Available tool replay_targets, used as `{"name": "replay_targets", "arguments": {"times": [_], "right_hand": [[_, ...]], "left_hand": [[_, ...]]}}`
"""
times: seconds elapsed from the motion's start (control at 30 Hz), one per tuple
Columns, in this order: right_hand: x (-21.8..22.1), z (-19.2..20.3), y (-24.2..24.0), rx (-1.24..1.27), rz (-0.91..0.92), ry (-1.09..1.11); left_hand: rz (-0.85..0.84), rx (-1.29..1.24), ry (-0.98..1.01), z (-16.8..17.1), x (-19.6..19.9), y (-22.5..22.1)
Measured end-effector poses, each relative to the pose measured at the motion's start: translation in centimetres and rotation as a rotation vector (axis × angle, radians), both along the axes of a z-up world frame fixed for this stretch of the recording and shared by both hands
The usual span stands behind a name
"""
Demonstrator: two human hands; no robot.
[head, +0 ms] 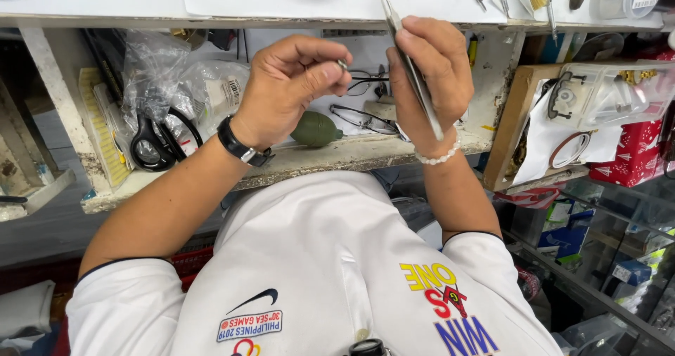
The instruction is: Cleaning tiny watch components using specialized cleaning putty and tweezers at a repair station.
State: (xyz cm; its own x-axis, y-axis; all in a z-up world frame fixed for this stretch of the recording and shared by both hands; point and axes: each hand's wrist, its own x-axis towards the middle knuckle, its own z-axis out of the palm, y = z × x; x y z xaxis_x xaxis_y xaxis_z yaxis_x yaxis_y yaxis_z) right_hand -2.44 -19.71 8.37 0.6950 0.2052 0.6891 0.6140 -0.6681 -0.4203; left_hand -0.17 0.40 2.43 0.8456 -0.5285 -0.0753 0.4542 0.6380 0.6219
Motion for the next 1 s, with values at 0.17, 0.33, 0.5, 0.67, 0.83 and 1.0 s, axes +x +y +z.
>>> {"name": "replay_targets", "arguments": {"times": [0.17,0.33,0.5,0.67,0.83,1.0], "right_hand": [[-0.3,1.1,-0.3,0.013,0.022,0.106],[0.8,0.8,-0.4,-0.084,0.042,0.012],[0.4,0.8,-0.2,-0.077,0.062,-0.042],[-1.3,-0.2,0.7,0.016,0.074,-0.107],[-3.8,0.7,1.6,-0.081,0.125,0.048],[-3.9,0.3,1.8,-0.075,0.105,0.040]], "left_hand": [[0.012,0.061,-0.065,-0.2,-0.1,-0.1],[-0.037,-0.040,0.122,-0.8,0.4,0.1],[-0.041,-0.081,0.162,-1.0,0.5,0.1],[-0.041,-0.108,0.196,-1.1,0.4,0.3],[-0.051,-0.138,0.177,-1.2,0.3,0.4],[-0.050,-0.140,0.171,-1.4,0.3,0.4]]}}
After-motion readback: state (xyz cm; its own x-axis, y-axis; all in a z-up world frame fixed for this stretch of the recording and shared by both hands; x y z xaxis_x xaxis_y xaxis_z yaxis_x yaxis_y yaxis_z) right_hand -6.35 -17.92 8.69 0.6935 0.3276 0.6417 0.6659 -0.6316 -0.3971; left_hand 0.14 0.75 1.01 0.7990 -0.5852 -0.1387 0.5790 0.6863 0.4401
